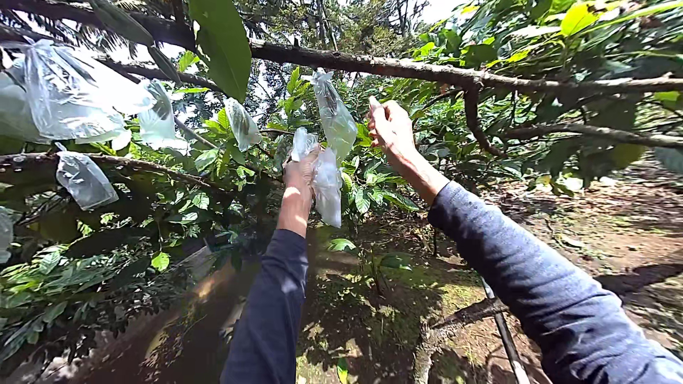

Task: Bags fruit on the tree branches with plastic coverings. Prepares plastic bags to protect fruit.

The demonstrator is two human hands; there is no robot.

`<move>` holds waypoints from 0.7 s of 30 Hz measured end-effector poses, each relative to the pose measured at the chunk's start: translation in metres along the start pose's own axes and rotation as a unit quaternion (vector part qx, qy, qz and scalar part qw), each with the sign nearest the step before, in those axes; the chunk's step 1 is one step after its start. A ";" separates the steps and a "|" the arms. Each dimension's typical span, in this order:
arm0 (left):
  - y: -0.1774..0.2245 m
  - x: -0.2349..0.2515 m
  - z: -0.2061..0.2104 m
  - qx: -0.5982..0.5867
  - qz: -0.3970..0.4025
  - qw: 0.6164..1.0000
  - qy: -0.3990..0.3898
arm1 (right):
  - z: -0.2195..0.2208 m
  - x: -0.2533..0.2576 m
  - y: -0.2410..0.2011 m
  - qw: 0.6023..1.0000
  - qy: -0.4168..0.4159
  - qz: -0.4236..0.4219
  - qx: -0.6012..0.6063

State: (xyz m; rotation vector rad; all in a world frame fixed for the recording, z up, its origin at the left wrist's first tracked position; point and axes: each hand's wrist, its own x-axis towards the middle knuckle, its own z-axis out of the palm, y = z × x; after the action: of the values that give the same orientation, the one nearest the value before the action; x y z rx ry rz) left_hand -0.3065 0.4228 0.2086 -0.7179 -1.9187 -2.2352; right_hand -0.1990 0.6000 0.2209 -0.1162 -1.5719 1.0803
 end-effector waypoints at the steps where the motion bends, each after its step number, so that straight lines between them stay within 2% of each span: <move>1: -0.011 -0.002 0.003 -0.018 -0.016 1.000 0.003 | 0.002 -0.009 0.015 0.996 -0.053 0.060 0.037; 3: -0.021 -0.026 0.005 -0.037 -0.020 0.999 -0.028 | 0.006 -0.026 0.042 0.972 -0.144 0.125 0.135; 5: -0.023 -0.053 0.005 -0.035 -0.007 0.997 -0.073 | 0.012 -0.036 0.063 0.949 -0.202 0.115 0.213; 6: -0.024 -0.059 0.009 -0.043 -0.007 0.996 -0.083 | 0.015 -0.038 0.064 0.946 -0.205 0.107 0.229; 10: -0.009 -0.062 0.023 -0.027 -0.005 0.996 -0.087 | 0.027 -0.042 0.034 0.979 -0.096 0.053 0.174; 12: -0.002 -0.059 0.026 0.001 0.002 0.995 -0.096 | 0.034 -0.038 0.031 0.984 -0.086 0.014 0.157; 17: 0.006 -0.043 0.031 -0.024 -0.004 0.996 -0.085 | 0.037 -0.033 0.032 0.994 -0.079 0.000 0.070; 21: 0.018 -0.048 0.016 -0.006 0.005 0.996 -0.088 | 0.044 -0.042 0.013 0.996 -0.053 -0.009 0.074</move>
State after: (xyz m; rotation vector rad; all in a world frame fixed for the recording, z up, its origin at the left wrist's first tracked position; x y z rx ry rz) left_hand -0.2526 0.4243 0.2063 -0.9528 -1.9737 -2.2463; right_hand -0.2269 0.5574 0.1855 0.0560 -1.5783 1.2000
